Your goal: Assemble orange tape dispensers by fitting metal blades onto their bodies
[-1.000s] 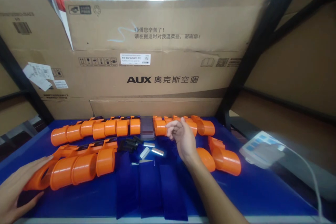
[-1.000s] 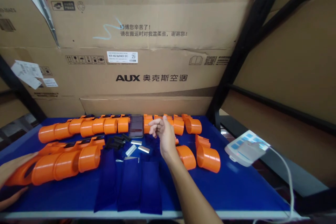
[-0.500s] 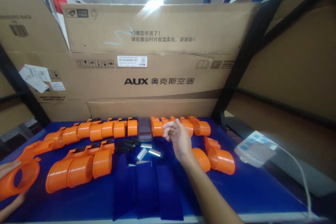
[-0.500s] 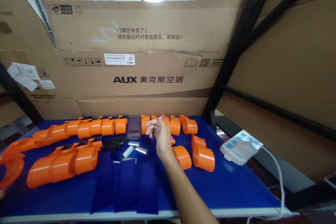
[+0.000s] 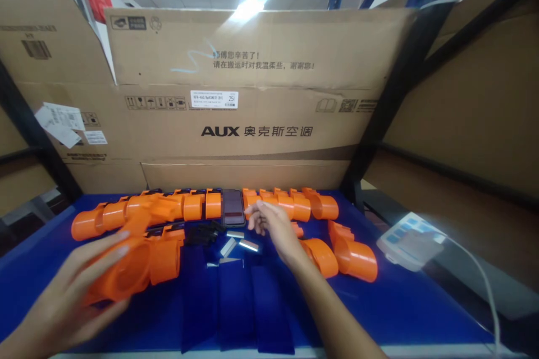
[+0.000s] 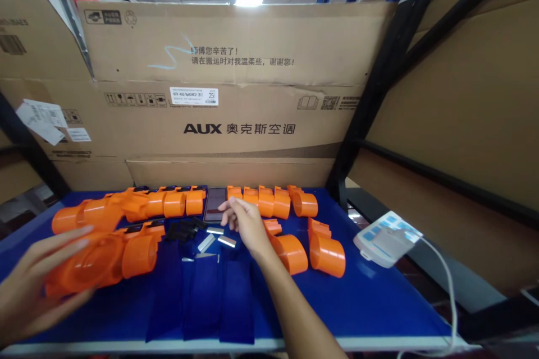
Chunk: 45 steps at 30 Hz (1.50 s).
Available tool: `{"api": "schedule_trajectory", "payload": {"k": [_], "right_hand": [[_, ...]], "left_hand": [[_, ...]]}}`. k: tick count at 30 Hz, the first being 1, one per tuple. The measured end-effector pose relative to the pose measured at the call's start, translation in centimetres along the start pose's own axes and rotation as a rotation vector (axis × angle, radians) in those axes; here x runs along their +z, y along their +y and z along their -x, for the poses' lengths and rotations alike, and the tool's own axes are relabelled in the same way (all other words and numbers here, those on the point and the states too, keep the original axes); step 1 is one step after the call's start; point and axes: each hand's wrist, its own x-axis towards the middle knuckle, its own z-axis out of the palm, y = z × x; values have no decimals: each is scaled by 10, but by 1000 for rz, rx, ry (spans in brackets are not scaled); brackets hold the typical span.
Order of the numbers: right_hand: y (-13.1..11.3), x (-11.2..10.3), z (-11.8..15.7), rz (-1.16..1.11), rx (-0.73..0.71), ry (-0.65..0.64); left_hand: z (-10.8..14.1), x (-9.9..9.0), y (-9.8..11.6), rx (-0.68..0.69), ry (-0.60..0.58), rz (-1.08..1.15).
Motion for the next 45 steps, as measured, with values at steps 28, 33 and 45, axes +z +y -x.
{"api": "schedule_trajectory", "payload": {"k": [28, 33, 45], "right_hand": [[12, 3, -4, 87, -71, 91], [12, -8, -2, 553, -159, 28], [6, -11, 16, 1450, -133, -311]], "left_hand": [[-142, 154, 129, -934, -80, 1662], [-138, 160, 116, -1021, 160, 1592], [-124, 155, 111, -1068, 235, 1547]]}}
